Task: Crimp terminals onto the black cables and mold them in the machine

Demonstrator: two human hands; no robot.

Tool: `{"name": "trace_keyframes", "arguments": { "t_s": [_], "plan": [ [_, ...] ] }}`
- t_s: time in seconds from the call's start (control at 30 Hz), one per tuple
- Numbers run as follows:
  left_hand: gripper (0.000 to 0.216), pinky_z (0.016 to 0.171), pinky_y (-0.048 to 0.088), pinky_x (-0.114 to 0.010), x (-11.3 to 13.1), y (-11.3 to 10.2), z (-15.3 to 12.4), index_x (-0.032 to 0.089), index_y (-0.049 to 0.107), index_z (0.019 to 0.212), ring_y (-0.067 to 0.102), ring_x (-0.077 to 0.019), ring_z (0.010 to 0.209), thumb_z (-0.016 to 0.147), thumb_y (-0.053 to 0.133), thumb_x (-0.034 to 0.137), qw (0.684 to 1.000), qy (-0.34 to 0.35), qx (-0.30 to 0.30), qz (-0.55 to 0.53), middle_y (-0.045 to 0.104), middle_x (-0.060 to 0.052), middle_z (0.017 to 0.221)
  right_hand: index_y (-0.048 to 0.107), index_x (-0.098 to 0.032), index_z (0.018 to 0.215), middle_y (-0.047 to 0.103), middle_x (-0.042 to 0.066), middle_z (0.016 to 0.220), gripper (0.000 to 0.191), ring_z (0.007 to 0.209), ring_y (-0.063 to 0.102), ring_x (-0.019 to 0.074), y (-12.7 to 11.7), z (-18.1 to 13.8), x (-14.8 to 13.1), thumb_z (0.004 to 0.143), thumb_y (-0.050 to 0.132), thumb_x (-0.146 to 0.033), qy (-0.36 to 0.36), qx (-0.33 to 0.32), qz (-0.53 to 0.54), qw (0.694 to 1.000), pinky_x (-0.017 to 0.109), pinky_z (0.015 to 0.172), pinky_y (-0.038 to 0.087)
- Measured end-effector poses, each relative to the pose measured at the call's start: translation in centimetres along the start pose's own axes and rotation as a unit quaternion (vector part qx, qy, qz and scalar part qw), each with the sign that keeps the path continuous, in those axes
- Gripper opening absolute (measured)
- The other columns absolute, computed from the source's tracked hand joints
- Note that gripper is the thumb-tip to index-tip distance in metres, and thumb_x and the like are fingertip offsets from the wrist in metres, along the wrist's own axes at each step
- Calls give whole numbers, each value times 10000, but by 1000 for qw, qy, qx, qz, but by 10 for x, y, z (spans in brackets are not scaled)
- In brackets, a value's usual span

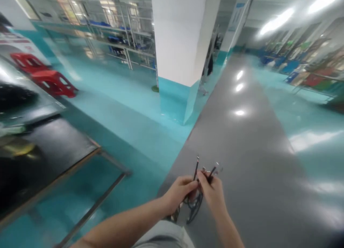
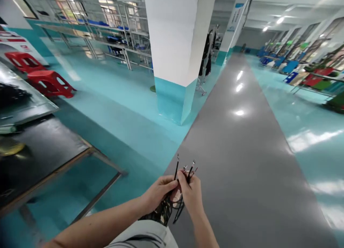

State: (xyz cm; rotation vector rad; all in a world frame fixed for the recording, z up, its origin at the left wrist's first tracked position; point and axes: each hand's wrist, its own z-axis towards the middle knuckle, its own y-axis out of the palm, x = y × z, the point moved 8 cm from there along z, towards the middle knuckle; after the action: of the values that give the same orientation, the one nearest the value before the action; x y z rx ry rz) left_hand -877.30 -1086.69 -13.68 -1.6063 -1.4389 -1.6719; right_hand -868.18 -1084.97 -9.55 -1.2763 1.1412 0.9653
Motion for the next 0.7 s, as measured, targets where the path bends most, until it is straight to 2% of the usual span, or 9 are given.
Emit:
{"name": "trace_keyframes", "arguments": {
  "t_s": [0.07,0.17,0.27,0.37,0.4,0.5,0.57,0.63,0.7],
  "plan": [
    [410,532,323,-231,7,1,72,131,517,636,442,-103,511,796,483,506,1000,13,23,-12,496,-10,536,654,-106,736,429,-21,462,442,452,396,108,-30,68,7,744,518,-526,0,-16,-14,1000,233,432,327],
    [457,601,357,-249,34,15,181,125,583,741,480,-126,569,818,408,539,998,16,-2,54,556,-34,598,643,-89,850,366,-47,447,473,441,375,104,-87,167,10,770,489,-529,-13,-31,-8,999,238,450,335],
    [431,579,335,-240,66,43,289,156,622,771,463,-126,566,797,438,545,978,-12,-84,189,579,-21,619,626,-99,922,359,-50,469,459,466,374,105,-158,258,7,791,477,-512,-30,-10,6,999,239,482,341],
    [467,575,324,-237,85,76,393,192,618,750,457,-128,585,795,382,593,932,-36,-192,305,557,-4,619,615,-113,982,312,-58,491,465,459,307,92,-225,344,14,785,488,-515,-19,-12,3,1000,223,443,268],
    [504,581,329,-239,88,86,427,193,606,729,456,-130,592,789,352,624,927,-38,-215,305,538,-3,614,618,-119,981,306,-56,500,460,461,295,88,-242,372,20,781,495,-515,-12,-26,-5,1000,219,436,245],
    [591,578,333,-247,89,112,532,180,544,637,444,-129,584,761,285,696,938,-46,-253,231,488,-5,589,624,-129,932,305,-51,519,453,462,276,78,-287,462,47,766,505,-533,8,-73,-4,997,211,429,211],
    [615,535,315,-251,86,120,602,178,504,585,414,-119,526,731,282,732,949,-69,-243,190,455,2,543,610,-124,884,281,-59,506,491,447,246,70,-318,529,62,741,501,-582,20,-77,11,997,210,420,179],
    [603,490,280,-252,88,119,674,184,487,555,370,-109,473,684,346,756,963,-89,-189,167,417,15,498,588,-123,830,259,-68,486,528,433,222,66,-346,599,66,708,503,-630,27,-81,18,996,215,414,145],
    [557,459,241,-253,101,112,742,193,475,528,320,-99,444,628,466,741,976,-90,-124,154,377,29,471,568,-127,810,239,-77,473,547,424,206,63,-367,669,59,695,493,-657,36,-100,22,994,220,415,126]
  ]
}}
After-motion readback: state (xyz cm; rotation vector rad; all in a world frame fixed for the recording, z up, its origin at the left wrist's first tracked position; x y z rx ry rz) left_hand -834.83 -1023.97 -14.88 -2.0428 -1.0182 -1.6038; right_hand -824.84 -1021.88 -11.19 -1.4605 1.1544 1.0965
